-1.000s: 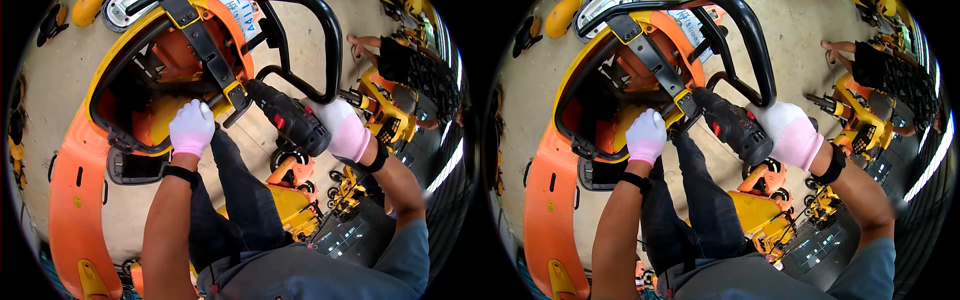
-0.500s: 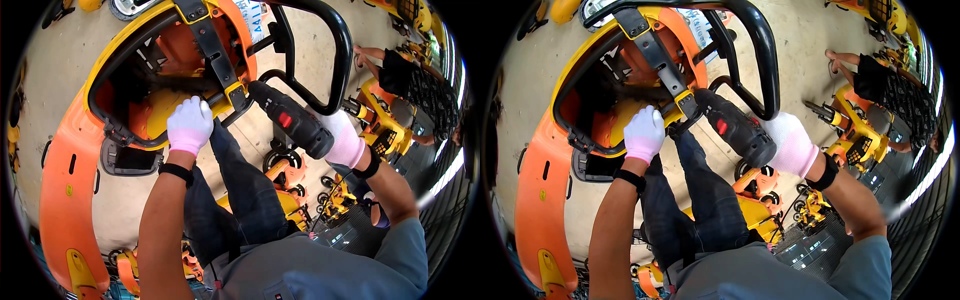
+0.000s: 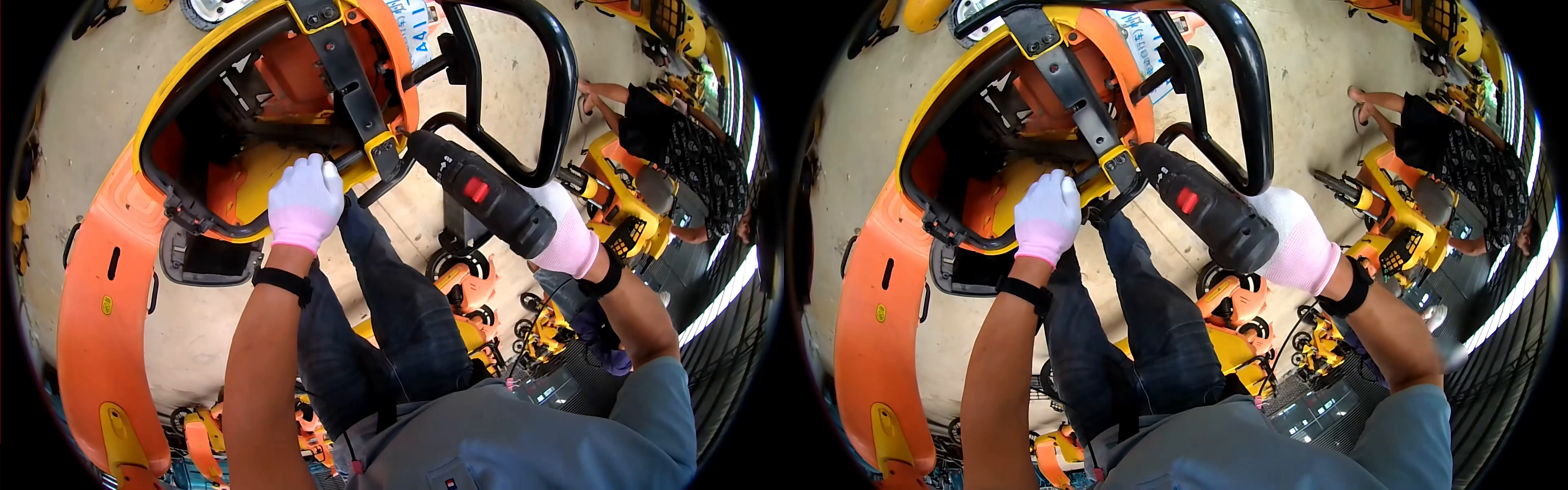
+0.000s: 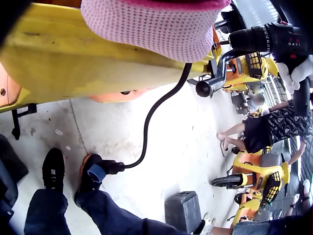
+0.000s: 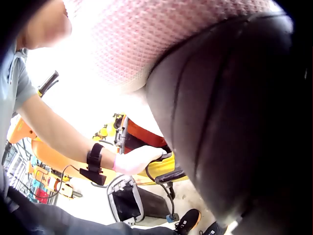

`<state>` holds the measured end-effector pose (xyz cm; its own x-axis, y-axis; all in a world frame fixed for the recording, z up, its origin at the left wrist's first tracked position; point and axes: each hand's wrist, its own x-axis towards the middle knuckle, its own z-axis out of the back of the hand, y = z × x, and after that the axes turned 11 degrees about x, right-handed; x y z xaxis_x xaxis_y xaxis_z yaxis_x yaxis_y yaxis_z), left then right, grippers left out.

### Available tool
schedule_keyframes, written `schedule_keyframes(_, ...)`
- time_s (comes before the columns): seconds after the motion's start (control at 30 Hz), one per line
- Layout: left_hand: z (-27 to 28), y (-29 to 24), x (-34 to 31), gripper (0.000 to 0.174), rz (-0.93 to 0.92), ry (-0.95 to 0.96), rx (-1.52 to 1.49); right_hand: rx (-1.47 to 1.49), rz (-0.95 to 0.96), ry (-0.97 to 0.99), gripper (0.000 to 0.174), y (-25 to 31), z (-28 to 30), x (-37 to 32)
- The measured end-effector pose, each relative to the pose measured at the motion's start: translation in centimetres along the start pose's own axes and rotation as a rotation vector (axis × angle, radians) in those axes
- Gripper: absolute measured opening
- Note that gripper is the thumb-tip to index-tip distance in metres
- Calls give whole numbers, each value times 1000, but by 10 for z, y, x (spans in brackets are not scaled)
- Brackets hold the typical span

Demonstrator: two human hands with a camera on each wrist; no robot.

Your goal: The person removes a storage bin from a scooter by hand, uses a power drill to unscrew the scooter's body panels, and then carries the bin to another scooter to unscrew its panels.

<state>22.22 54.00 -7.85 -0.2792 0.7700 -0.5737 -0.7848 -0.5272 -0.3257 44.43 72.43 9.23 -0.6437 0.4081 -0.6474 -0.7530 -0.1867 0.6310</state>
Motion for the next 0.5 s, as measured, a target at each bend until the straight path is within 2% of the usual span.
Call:
schedule_keyframes(0.1, -4, 2, -1, 30, 14, -20, -15, 26, 18, 14, 32, -1, 3, -1)
schedule_keyframes(0.17, -12, 5, -2, 33, -30, -354, -157, 29, 49, 8, 33, 2, 4, -2)
schedule_keyframes(0.2, -14, 6, -2, 33, -30, -358, -154, 46, -9, 34, 33, 9, 7, -2)
schedule_keyframes(0.27, -5, 5, -5, 38, -107, -677, -101, 63, -64, 60, 33, 11, 8, -3)
schedule_keyframes(0.3, 0, 1, -8, 38, -109, -677, -99, 83, -60, 53, 33, 8, 7, -5)
schedule_keyframes(0.37, 18, -19, -15, 44, -149, -521, -327, 108, -64, 48, 33, 7, 5, -9)
schedule_keyframes(0.4, 25, -29, -13, 46, -166, -518, -361, 113, -95, 59, 34, 9, 5, -8)
schedule_keyframes(0.47, 34, -44, -3, 39, -218, -482, -403, 119, -124, 68, 36, 7, 2, -10)
schedule_keyframes(0.5, 35, -50, 2, 36, -253, -474, -386, 223, -109, 18, 37, 2, -3, -12)
